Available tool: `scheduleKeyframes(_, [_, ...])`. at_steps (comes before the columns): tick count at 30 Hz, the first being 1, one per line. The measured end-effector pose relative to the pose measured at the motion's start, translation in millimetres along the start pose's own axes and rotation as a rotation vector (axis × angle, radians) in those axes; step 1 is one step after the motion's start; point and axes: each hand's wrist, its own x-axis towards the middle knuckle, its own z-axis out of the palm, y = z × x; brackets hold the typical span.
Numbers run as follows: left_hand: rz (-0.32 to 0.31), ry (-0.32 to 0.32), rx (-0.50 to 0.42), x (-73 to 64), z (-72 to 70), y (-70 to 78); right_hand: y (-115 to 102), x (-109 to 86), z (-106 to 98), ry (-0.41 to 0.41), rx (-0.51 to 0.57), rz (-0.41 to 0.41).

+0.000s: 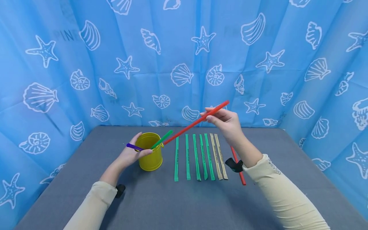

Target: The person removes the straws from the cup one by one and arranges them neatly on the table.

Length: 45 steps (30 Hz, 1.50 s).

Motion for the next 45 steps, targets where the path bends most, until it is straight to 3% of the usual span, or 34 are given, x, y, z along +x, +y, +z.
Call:
scheduleKeyframes(3, [-0.004,-0.003,0.001,-0.3,0.1,0.3,-6,-0.6,-13,0.032,0.014,-0.018])
scheduleKeyframes(7, [-0.011,-0.008,0.004,-1.1,0.1,1.3,-11,-1.5,-33,0.060,-0.034,0.022])
scheduleKeyframes(15, [-0.018,-0.003,0.004,-2.6,-0.6,3.3,-10,-6.5,-67,0.167,-0.271,0.139])
scheduleKeyframes(23, [-0.026,-0.006,0.004,-0.9,-0.9,2.9,10,-19.2,-103,0.160,-0.493,0.193])
scheduleKeyframes(26, [-0.018,-0.004,-0.004,-0.8,-1.1,3.0,17,-24.3,-116,0.129,-0.566,0.226])
scheduleKeyframes(31, [-0.018,-0.003,-0.001,-1.4,-0.5,3.4,27,-32.4,-138,0.041,-0.628,0.348])
scheduleKeyframes(39, [-0.028,0.000,-0.003,-1.3,-0.1,3.9,41,-41.3,-171,-0.192,-0.620,0.594])
scheduleKeyframes(45, [-0.045,0.000,0.007,-0.4,-0.9,2.1,62,-54.7,-189,-0.305,-0.644,0.668])
